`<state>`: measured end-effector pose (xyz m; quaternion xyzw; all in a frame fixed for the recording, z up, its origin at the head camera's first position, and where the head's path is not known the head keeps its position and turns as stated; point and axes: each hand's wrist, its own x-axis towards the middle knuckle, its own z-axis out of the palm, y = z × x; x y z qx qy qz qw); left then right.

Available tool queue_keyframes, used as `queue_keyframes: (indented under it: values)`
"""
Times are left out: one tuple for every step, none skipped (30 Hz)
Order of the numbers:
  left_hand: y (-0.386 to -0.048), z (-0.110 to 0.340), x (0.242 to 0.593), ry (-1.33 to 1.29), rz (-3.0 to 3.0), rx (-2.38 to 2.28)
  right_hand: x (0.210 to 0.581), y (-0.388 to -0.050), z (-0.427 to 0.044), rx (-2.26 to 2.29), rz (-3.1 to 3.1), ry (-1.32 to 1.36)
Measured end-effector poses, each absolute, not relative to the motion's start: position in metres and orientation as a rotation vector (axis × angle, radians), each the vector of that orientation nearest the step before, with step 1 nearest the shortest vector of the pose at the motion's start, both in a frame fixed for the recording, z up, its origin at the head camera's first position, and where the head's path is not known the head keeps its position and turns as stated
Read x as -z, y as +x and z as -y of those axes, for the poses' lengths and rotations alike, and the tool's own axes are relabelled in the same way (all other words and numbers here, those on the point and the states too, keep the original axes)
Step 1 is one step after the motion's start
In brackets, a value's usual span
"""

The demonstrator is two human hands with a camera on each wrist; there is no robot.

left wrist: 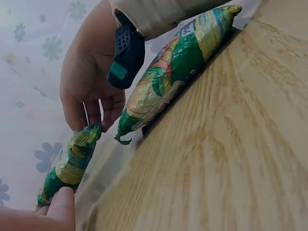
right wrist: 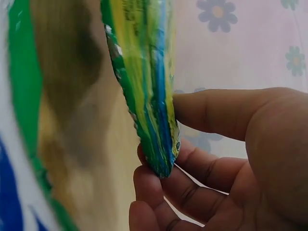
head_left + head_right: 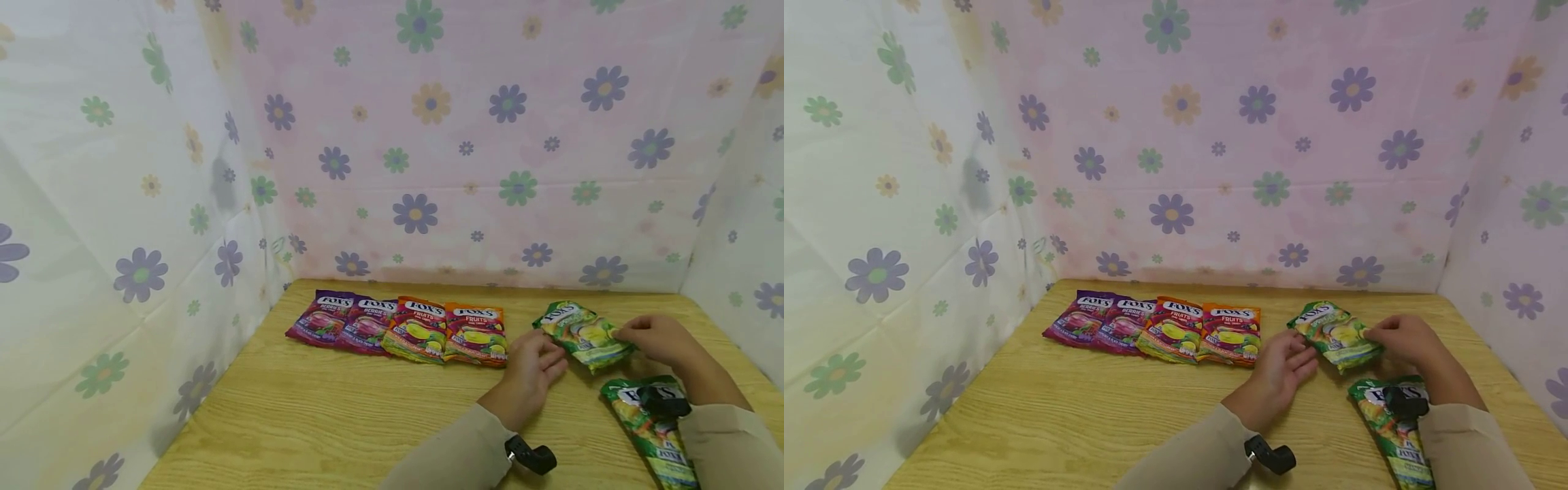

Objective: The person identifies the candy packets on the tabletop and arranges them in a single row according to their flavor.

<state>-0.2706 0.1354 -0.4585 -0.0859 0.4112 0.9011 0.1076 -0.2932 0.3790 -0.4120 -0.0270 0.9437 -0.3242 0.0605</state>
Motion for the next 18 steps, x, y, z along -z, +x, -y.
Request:
queue_keyframes:
  values:
    - [-0.272,-0.135,0.458,-0.245,-1.209,-2.656,0.41,-0.293,-0.378,0.982,-2.858,-0.092]
    - [-0.273,-0.134,0.457,-0.239,-1.212,-2.659,0.409,-0.293,-0.377,0.983,-2.861,-0.104]
    - [-0.275,-0.133,0.456,-0.234,-1.221,-2.662,0.407,-0.292,-0.376,0.984,-2.867,-0.12]
    - [-0.276,-0.131,0.455,-0.223,-1.236,-2.664,0.405,-0.292,-0.375,0.986,-2.873,-0.13]
    - [-0.277,-0.13,0.454,-0.214,-1.253,-2.668,0.404,-0.292,-0.373,0.985,-2.882,-0.137]
    - [-0.278,-0.129,0.452,-0.207,-1.271,-2.671,0.403,-0.292,-0.372,0.988,-2.883,-0.151]
    - [-0.28,-0.127,0.451,-0.198,-1.286,-2.68,0.402,-0.292,-0.37,0.991,-2.886,-0.161]
    - [-0.282,-0.126,0.45,-0.19,-1.3,-2.684,0.402,-0.291,-0.368,0.995,-2.885,-0.174]
    - [-0.284,-0.123,0.45,-0.18,-1.308,-2.687,0.401,-0.291,-0.366,1.002,-2.885,-0.183]
    - [-0.285,-0.121,0.448,-0.163,-1.312,-2.694,0.4,-0.291,-0.364,1.002,-2.885,-0.193]
    - [-0.287,-0.119,0.448,-0.147,-1.313,-2.701,0.4,-0.29,-0.362,1.003,-2.882,-0.203]
    - [-0.289,-0.117,0.447,-0.132,-1.313,-2.708,0.399,-0.29,-0.361,1.004,-2.877,-0.215]
    - [-0.291,-0.115,0.446,-0.11,-1.316,-2.716,0.398,-0.289,-0.359,1.0,-2.877,-0.223]
    - [-0.292,-0.113,0.446,-0.081,-1.322,-2.722,0.397,-0.289,-0.357,0.996,-2.877,-0.226]
    - [-0.293,-0.11,0.446,-0.051,-1.339,-2.722,0.396,-0.289,-0.354,0.996,-2.874,-0.225]
    - [-0.295,-0.108,0.447,-0.015,-1.367,-2.719,0.394,-0.289,-0.352,0.996,-2.868,-0.224]
    - [-0.295,-0.106,0.447,0.014,-1.401,-2.707,0.394,-0.288,-0.35,1.001,-2.86,-0.223]
    - [-0.296,-0.104,0.447,0.042,-1.437,-2.693,0.393,-0.288,-0.347,1.007,-2.851,-0.224]
